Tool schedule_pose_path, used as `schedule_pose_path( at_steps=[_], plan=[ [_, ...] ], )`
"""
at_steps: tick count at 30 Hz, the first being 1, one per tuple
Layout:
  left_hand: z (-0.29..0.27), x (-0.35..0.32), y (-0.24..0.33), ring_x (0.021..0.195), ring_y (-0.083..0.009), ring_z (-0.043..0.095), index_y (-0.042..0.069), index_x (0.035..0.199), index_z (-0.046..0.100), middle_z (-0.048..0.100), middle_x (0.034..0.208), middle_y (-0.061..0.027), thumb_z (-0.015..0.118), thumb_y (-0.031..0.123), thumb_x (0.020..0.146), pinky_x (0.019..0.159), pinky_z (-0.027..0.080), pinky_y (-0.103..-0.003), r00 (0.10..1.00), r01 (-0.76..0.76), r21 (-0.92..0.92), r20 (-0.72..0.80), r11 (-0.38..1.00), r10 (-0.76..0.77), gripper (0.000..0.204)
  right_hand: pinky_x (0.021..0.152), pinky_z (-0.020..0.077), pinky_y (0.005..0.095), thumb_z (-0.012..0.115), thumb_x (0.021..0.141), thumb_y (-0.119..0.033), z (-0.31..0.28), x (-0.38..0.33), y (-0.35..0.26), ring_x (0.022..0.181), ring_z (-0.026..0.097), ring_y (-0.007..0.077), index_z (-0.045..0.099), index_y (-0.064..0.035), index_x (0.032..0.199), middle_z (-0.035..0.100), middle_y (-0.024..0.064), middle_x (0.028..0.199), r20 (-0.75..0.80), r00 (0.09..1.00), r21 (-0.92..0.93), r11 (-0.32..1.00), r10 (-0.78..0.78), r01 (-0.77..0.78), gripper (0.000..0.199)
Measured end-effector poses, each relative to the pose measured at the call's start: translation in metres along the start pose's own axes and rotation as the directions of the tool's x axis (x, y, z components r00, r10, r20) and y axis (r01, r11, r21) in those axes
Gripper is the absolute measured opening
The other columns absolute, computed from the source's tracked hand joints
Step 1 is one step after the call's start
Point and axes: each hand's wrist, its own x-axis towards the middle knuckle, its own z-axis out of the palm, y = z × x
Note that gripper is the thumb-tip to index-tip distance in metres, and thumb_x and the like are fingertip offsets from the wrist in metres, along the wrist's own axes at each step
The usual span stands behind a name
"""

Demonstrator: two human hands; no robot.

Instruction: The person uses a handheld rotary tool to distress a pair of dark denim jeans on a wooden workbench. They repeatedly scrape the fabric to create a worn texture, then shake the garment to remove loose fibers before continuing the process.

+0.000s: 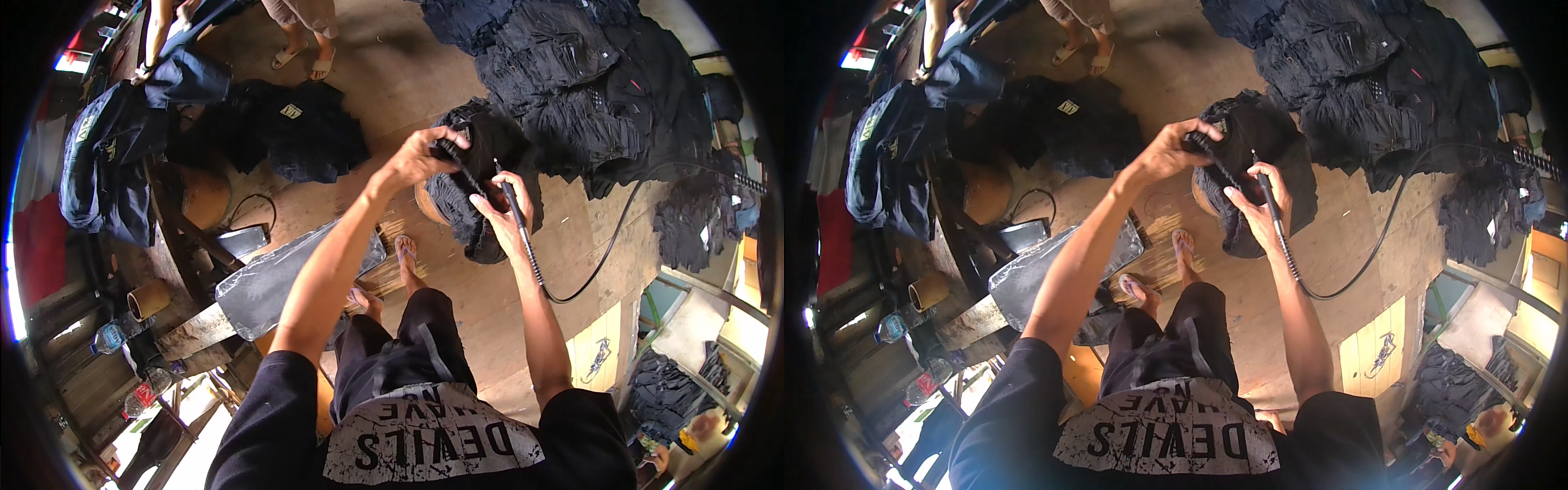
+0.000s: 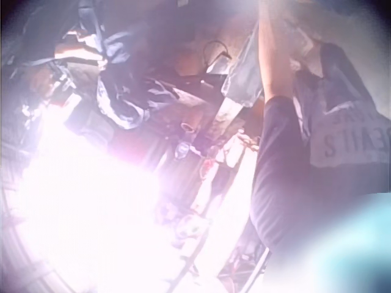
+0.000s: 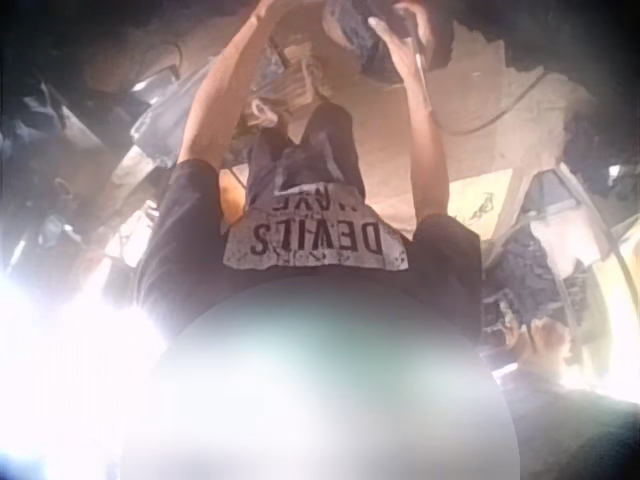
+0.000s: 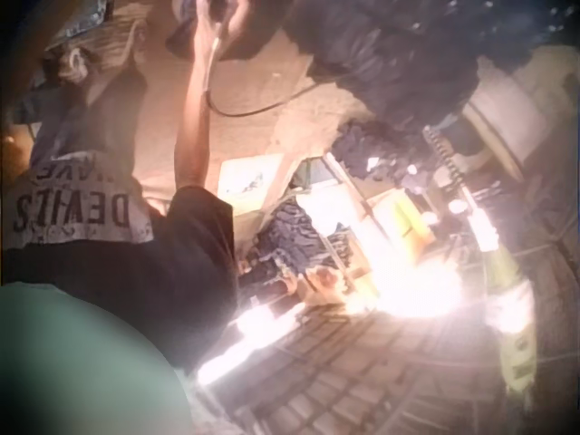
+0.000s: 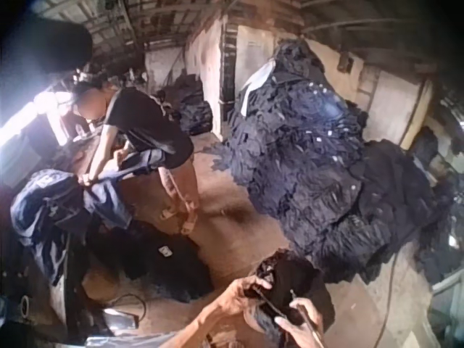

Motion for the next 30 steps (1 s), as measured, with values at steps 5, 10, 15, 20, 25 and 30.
schedule_pose_path(
  at_steps=[5, 10, 15, 20, 25, 30],
  plan=[
    [-0.077, -0.101, -0.013, 0.09, -0.0182, 0.068, 0.003, 0.113, 0.072, 0.075, 0.095, -0.0094, 0.062, -0.019, 0.073, 0.079, 0.054, -0.038, 0.994, -0.103, 0.558, 0.086, 0.823, 0.066, 0.047, 0.097, 0.0577, 0.0475, 0.076, 0.076, 0.001, 0.076, -0.06, -0.059, 0.107, 0.071, 0.0425, 0.067, -0.0026, 0.123, 0.072, 0.0199, 0.116, 0.074, 0.98, 0.001, 0.983, -0.184, 0.184, 0.048],
    [-0.138, -0.242, -0.045, 0.111, -0.0199, 0.067, 0.002, 0.112, 0.068, 0.069, 0.104, -0.0076, 0.047, -0.02, 0.065, 0.102, 0.052, -0.03, 0.979, -0.039, 0.154, -0.192, 0.987, 0.069, 0.055, 0.083, 0.0591, 0.0452, 0.078, 0.078, 0.002, 0.164, -0.143, -0.157, 0.093, 0.07, 0.037, 0.069, -0.0075, 0.12, 0.067, 0.0159, 0.104, 0.222, 0.969, 0.036, 0.994, -0.113, 0.107, 0.044],
    [-0.174, -0.43, -0.037, 0.125, -0.0255, 0.067, -0.001, 0.128, 0.066, 0.073, 0.126, -0.0145, 0.048, -0.022, 0.072, 0.116, 0.049, -0.04, 0.808, 0.17, 0.382, -0.582, 0.909, 0.094, 0.062, 0.082, 0.0575, 0.0428, 0.09, 0.084, -0.01, 0.269, -0.218, -0.243, 0.092, 0.069, 0.0311, 0.067, -0.0095, 0.119, 0.064, 0.012, 0.105, 0.426, 0.892, 0.275, 0.961, -0.15, 0.031, 0.042],
    [-0.144, -0.531, -0.031, 0.138, -0.0368, 0.06, 0.009, 0.134, 0.066, 0.065, 0.146, -0.0136, 0.077, -0.014, 0.072, 0.118, 0.045, -0.051, 0.572, 0.499, 0.771, -0.636, 0.395, 0.518, 0.067, 0.089, 0.0587, 0.0424, 0.091, 0.09, -0.013, 0.277, -0.228, -0.253, 0.101, 0.071, 0.0288, 0.069, -0.0047, 0.118, 0.068, 0.0136, 0.111, 0.461, 0.787, 0.414, 0.884, -0.41, 0.218, 0.036],
    [-0.124, -0.525, -0.039, 0.08, -0.0226, 0.061, 0.006, 0.103, 0.054, 0.058, 0.087, -0.0081, 0.076, -0.005, 0.081, 0.071, 0.05, -0.039, 0.394, 0.377, 0.31, -0.906, 0.872, 0.152, 0.033, 0.103, 0.0558, 0.0462, 0.095, 0.081, -0.011, 0.251, -0.125, -0.174, 0.116, 0.069, 0.0387, 0.066, -0.0056, 0.128, 0.071, 0.0174, 0.124, 0.24, 0.866, 0.032, 0.895, -0.439, 0.444, 0.055],
    [-0.122, -0.51, -0.041, 0.114, -0.0152, 0.07, 0.0, 0.141, 0.068, 0.075, 0.133, -0.0083, 0.075, 0.009, 0.103, 0.101, 0.057, -0.033, 0.861, 0.061, -0.648, -0.35, 0.759, -0.368, 0.039, 0.105, 0.0547, 0.049, 0.095, 0.084, -0.015, 0.279, -0.105, -0.138, 0.119, 0.068, 0.0433, 0.063, -0.006, 0.136, 0.07, 0.0187, 0.126, 0.33, 0.825, 0.034, 0.88, -0.458, 0.475, 0.062]
  ],
)
